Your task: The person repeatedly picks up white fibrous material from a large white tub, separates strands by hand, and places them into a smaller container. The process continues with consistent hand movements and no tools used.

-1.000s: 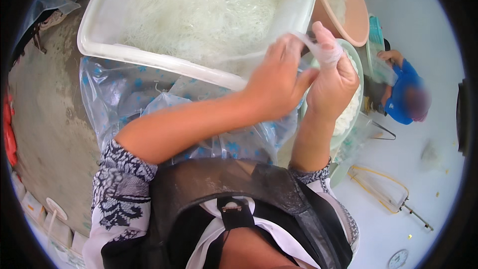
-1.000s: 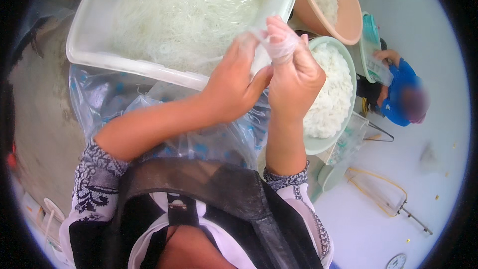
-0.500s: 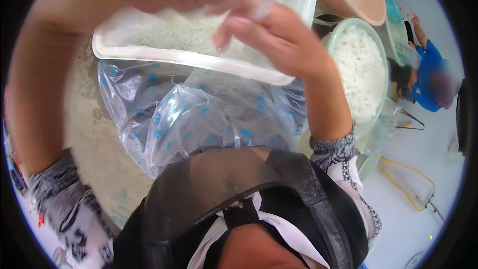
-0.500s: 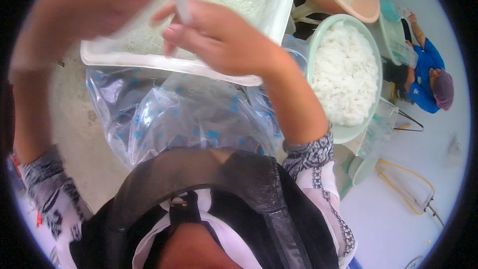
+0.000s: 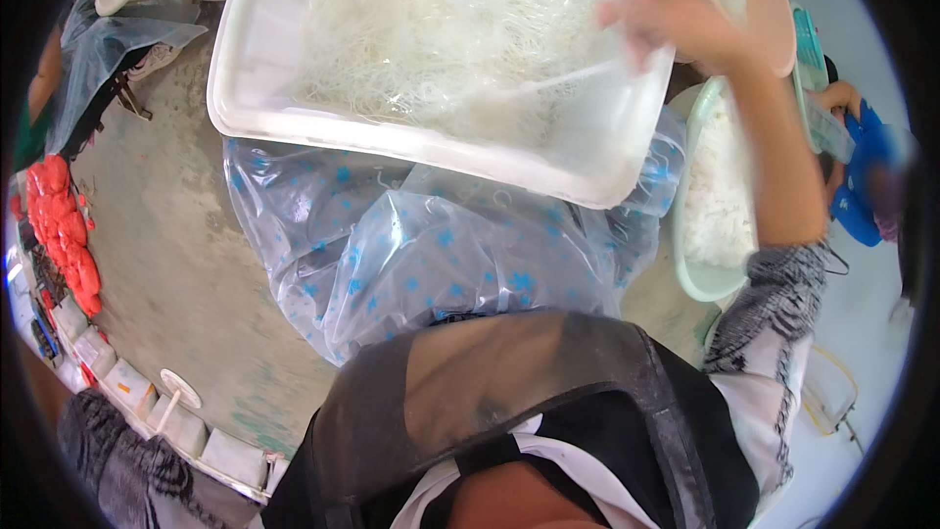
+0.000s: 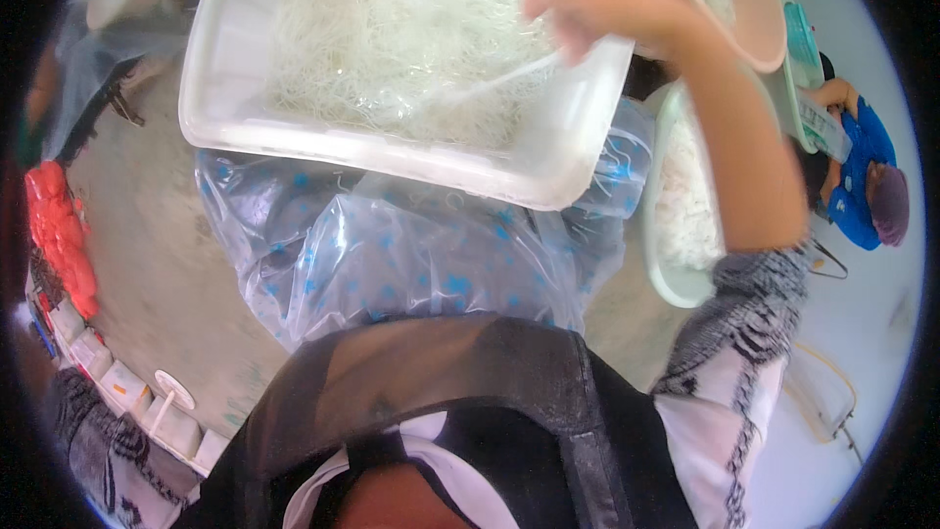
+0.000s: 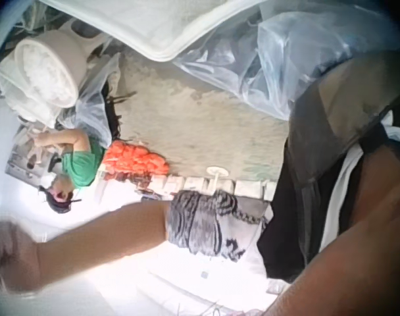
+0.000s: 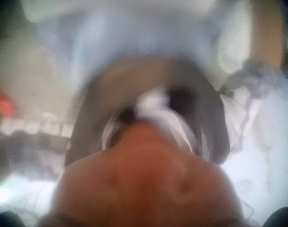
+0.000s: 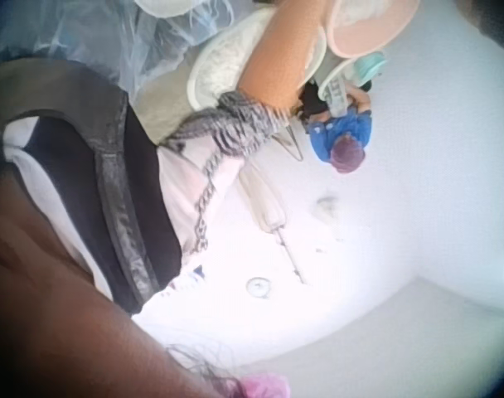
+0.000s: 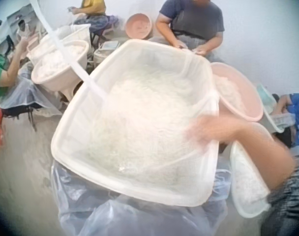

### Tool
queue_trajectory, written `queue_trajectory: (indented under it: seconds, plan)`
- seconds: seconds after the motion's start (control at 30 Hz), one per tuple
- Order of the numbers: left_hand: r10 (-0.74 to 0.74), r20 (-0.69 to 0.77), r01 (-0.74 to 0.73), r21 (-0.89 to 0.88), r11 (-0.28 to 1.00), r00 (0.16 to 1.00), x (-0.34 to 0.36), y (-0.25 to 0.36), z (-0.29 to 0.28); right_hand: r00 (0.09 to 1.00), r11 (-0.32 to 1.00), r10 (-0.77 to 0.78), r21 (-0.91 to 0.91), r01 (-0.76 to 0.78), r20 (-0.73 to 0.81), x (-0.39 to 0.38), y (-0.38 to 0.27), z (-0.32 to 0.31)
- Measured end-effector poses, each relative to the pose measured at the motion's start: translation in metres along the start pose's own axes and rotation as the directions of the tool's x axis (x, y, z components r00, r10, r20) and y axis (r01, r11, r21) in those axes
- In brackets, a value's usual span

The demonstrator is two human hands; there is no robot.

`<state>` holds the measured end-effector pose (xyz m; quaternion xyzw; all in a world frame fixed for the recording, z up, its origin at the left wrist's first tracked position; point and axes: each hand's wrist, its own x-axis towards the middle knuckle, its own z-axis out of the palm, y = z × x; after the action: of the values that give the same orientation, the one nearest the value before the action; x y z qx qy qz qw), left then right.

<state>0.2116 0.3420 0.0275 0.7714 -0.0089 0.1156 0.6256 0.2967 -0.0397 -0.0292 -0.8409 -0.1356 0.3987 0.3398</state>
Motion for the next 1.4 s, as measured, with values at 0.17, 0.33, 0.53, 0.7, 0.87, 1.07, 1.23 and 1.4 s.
queue_trajectory:
  seconds: [0.17, 0.33, 0.53, 0.7, 0.87, 1.07, 1.23, 1.4]
  plan:
    - [-0.130, 0.028, 0.126, -0.526, 0.841, 0.991, 0.012, -0.061, 0.023, 0.821, 0.812, -0.389, -0.576, 0.092, -0.417, -0.052, -0.048, -0.086]
    - [-0.312, 0.280, 0.373, -0.879, 0.297, 0.908, -0.009, -0.103, 0.072, 0.887, 0.811, -0.395, -0.544, 0.216, -0.238, -0.004, -0.026, -0.017]
    - [-0.375, 0.557, 0.477, -0.830, -0.289, 0.741, -0.012, -0.135, 0.083, 0.914, 0.593, 0.200, -0.786, 0.175, 0.354, 0.057, 0.032, 0.147]
    - [-0.403, 0.511, 0.460, -0.860, -0.222, 0.760, -0.016, -0.116, 0.089, 0.798, 0.310, 0.464, -0.914, 0.260, 0.384, 0.066, 0.097, 0.162]
    - [-0.522, 0.427, 0.500, -0.866, -0.001, 0.739, -0.020, -0.111, 0.101, 0.909, 0.908, 0.290, -0.385, -0.164, 0.298, 0.011, 0.004, 0.089]
    - [-0.258, 0.718, 0.763, -0.604, 0.229, 0.646, -0.049, -0.102, 0.133, 0.954, 0.995, -0.035, -0.096, 0.006, -0.297, -0.079, -0.064, 0.046]
    - [-0.204, 0.885, 0.886, -0.349, 0.307, 0.419, -0.079, -0.066, 0.168, 0.820, 0.979, -0.093, -0.204, -0.029, -0.565, -0.087, -0.081, 0.051]
    - [-0.024, 0.917, 0.906, -0.398, -0.140, 0.399, -0.078, -0.075, 0.185, 0.694, 0.713, -0.548, -0.695, 0.095, -0.467, -0.045, -0.081, 0.097]
